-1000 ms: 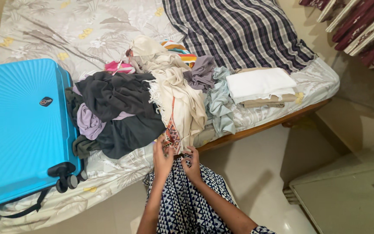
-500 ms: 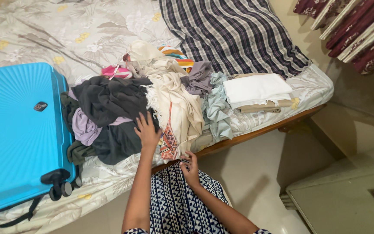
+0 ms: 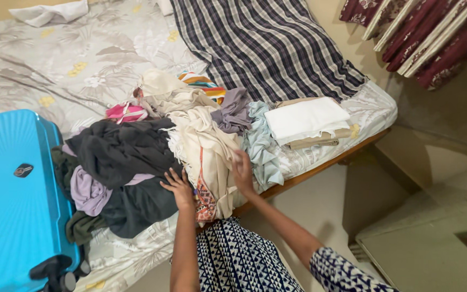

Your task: The person folds a white cloth and a purple t-shirt while sitting on a chair. They place the folded white cloth on a pile of other clothes on the bed.

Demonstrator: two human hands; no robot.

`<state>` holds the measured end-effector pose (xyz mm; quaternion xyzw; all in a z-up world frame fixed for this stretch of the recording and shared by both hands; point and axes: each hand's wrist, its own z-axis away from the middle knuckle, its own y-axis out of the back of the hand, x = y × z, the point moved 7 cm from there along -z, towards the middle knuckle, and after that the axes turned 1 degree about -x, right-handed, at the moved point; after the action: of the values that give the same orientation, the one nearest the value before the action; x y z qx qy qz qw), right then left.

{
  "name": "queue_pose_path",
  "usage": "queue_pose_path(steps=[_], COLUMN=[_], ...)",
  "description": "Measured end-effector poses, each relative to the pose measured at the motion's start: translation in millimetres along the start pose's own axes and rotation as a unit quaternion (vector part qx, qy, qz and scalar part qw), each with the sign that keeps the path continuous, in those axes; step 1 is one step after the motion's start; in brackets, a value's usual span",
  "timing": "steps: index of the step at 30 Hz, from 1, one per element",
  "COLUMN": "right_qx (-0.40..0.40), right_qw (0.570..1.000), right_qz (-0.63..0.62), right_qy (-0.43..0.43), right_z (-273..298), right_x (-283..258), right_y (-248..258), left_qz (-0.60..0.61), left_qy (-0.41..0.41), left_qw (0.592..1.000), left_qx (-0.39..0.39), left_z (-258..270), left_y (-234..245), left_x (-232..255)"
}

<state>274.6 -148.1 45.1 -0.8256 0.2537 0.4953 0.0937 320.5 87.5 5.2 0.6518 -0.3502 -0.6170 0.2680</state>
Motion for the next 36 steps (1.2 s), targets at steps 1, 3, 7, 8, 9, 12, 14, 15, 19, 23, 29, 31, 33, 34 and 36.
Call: queue_pose_path(steps=[1,3,7,8,9,12,14,15,19,23,29,31,33,34,36], right_qx=[-0.004,-0.013,-0.025,-0.028,-0.030,-0.051,-0.080,-0.120,-0.226,-0.239,-0.170,-0.171,-0.164,-0.156,-0.111], right_qw=[0.999,0.996,0.987,0.983,0.982,0.976,0.969,0.964,0.926,0.921,0.926,0.905,0.898,0.902,0.936], right_qz=[0.023,0.062,0.131,0.151,0.164,0.202,0.225,0.238,0.256,0.296,0.294,0.333,0.353,0.353,0.295], right_qy=[0.030,0.059,0.085,0.100,0.088,0.066,0.070,-0.005,-0.160,-0.085,-0.165,-0.203,-0.208,-0.193,-0.158], right_z=[-18.8,-49.0,-95.6,-104.1,-112.0,-133.2,-142.9,-146.8,-152.3,-156.6,-110.5,-86.2,-61.9,-50.6,-33.9], right_x=[1.4,10.9,33.2,36.2,42.4,53.7,55.0,66.5,94.2,93.7,104.7,107.5,104.9,101.1,91.6], right_y=[-1.8,-6.1,-16.7,-18.8,-20.5,-26.8,-31.0,-34.1,-38.5,-35.1,1.6,14.7,27.8,34.1,46.7], left_qz=[0.003,0.008,0.004,-0.001,-0.002,-0.002,-0.001,-0.001,-0.004,-0.004,0.001,0.001,0.004,0.007,0.006], left_qy=[-0.026,-0.062,-0.092,-0.098,-0.098,-0.096,-0.092,-0.094,-0.087,-0.092,-0.096,-0.093,-0.092,-0.091,-0.095], left_qw=[0.999,0.993,0.987,0.985,0.985,0.985,0.987,0.986,0.989,0.988,0.986,0.987,0.988,0.987,0.987], left_qx=[-0.044,-0.096,-0.132,-0.142,-0.143,-0.141,-0.134,-0.135,-0.119,-0.125,-0.137,-0.128,-0.127,-0.130,-0.129], left_z=[0.2,2.4,2.7,2.9,2.7,0.8,-0.7,-1.4,-3.9,-3.0,-0.2,-0.1,2.2,2.8,3.0], left_y=[-4.2,-7.3,-2.0,-2.0,-1.5,-3.8,-6.0,-8.6,-13.3,-15.6,-10.9,-7.2,-6.1,-5.5,-3.3], left_x=[2.5,3.1,-1.1,-0.5,-0.4,1.4,3.3,4.1,7.6,8.4,4.5,3.2,1.5,0.7,0.6])
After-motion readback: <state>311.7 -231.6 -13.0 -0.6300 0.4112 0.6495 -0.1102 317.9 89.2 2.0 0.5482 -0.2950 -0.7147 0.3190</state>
